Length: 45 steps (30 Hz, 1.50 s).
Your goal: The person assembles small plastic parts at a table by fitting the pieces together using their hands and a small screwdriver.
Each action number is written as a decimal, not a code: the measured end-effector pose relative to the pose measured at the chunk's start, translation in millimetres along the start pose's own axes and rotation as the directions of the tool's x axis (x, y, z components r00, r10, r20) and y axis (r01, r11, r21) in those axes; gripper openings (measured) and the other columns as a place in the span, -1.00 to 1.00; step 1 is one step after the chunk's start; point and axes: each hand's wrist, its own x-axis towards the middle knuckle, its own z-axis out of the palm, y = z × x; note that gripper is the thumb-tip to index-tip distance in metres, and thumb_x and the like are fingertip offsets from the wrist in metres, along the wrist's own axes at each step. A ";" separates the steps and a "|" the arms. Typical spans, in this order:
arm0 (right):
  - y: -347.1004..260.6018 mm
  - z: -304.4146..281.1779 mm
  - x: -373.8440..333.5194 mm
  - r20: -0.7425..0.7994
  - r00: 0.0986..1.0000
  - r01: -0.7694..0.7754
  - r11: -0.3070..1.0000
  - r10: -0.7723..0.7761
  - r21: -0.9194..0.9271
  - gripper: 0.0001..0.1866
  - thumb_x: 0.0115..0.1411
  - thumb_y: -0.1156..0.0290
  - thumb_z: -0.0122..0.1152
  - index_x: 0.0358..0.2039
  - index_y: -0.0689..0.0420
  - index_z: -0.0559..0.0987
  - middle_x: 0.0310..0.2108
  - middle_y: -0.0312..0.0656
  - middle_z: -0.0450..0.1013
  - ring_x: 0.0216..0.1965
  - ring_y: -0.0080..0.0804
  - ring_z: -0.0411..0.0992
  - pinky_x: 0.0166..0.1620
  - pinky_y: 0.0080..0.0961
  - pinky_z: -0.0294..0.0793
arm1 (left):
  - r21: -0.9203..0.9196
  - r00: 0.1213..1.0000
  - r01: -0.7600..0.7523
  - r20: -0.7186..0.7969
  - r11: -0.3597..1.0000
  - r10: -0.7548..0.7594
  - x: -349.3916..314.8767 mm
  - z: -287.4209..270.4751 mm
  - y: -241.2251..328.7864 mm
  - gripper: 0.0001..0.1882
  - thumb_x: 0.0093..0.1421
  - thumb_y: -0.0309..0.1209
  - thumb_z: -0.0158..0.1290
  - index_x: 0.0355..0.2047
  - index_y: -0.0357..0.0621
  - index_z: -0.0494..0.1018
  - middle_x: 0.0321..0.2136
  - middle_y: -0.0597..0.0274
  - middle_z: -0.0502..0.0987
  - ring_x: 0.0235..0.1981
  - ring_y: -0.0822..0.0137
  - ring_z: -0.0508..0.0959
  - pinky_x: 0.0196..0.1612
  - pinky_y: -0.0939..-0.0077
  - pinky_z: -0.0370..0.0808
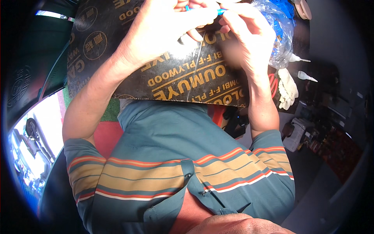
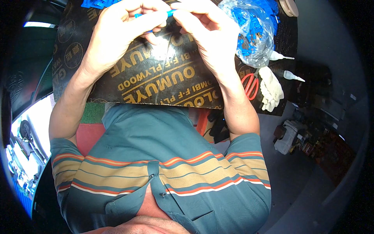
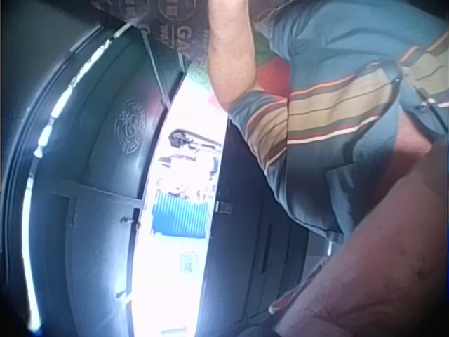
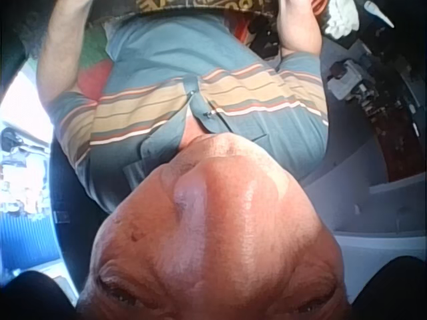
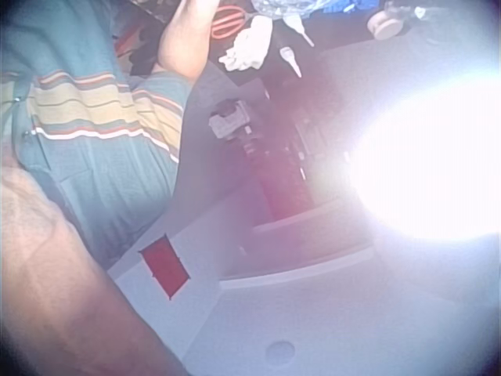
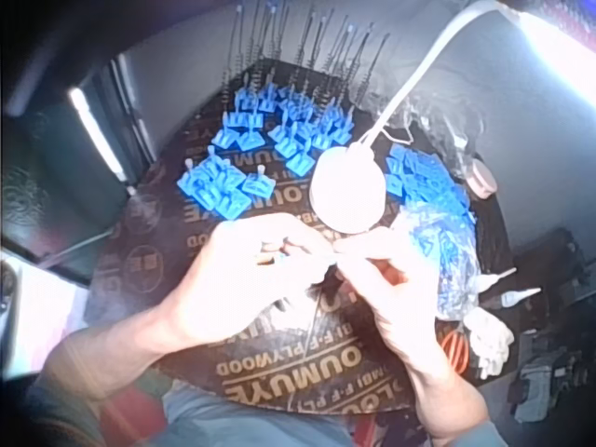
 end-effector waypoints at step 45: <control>3.6 -7.4 3.5 0.056 0.998 0.032 0.999 -0.030 -0.037 -0.80 0.31 0.58 0.36 -0.06 0.20 0.66 -0.23 -0.25 0.63 -0.38 -0.65 0.51 -0.32 -0.70 0.48 | -0.270 0.921 0.390 0.091 0.880 -0.380 5.2 -2.1 18.6 -0.72 0.41 -0.40 0.13 0.00 -0.36 0.57 -0.22 0.11 0.68 -0.27 0.41 0.68 -0.18 0.57 0.68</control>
